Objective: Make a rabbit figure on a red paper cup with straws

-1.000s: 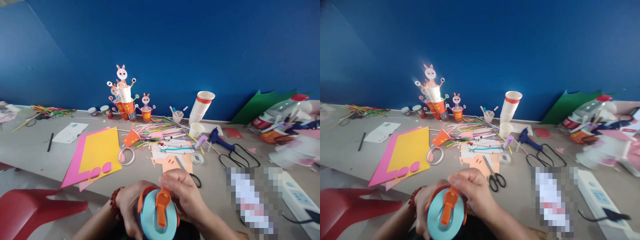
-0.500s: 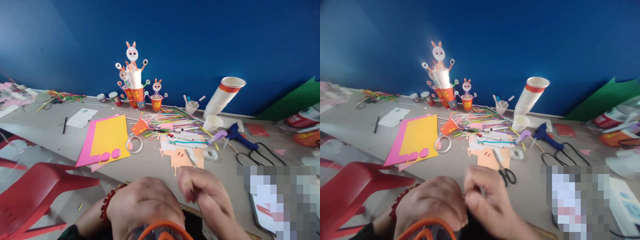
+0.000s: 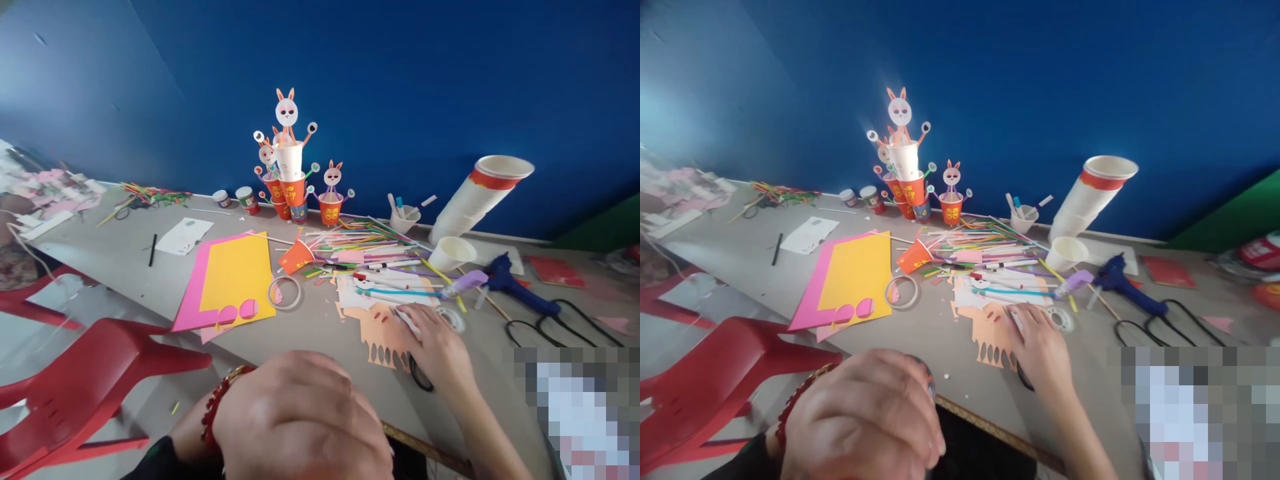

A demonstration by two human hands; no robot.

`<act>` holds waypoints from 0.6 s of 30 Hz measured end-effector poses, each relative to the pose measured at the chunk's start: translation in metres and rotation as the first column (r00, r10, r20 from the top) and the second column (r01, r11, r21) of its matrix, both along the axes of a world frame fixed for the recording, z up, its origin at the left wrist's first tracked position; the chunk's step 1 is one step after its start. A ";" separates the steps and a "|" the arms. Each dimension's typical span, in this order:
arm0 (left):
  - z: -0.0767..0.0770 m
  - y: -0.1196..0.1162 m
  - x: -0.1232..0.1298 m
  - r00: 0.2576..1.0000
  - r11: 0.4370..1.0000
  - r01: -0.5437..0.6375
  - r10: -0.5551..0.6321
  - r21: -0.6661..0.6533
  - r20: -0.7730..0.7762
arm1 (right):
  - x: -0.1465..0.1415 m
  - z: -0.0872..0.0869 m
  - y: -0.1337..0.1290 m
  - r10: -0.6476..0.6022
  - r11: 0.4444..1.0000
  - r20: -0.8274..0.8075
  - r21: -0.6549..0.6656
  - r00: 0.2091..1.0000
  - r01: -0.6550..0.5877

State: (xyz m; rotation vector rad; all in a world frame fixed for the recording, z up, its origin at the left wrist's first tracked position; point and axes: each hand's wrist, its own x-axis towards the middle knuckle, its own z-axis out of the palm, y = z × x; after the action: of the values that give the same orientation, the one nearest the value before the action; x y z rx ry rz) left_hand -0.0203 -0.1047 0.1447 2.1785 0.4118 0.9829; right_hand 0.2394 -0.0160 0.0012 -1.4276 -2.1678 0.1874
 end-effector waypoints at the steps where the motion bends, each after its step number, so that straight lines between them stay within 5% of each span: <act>1: 0.003 0.000 0.000 1.000 1.000 -0.020 0.020 0.004 0.019 | -0.002 -0.002 0.003 0.010 1.000 0.016 0.007 1.000 -0.010; 9: 0.016 0.006 -0.006 0.996 0.996 -0.053 0.047 0.072 0.081 | -0.009 -0.012 0.025 -0.055 0.991 0.117 0.126 0.992 0.041; 18: 0.026 0.011 -0.002 0.976 0.988 -0.099 0.073 0.119 0.208 | -0.008 -0.003 0.044 -0.100 0.994 0.193 0.070 0.976 0.088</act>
State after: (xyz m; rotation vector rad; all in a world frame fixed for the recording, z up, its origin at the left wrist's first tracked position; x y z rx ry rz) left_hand -0.0228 -0.0937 0.1702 2.1613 0.3568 1.2986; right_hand 0.2313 0.0280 -0.0017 -1.5674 -2.2333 -0.0566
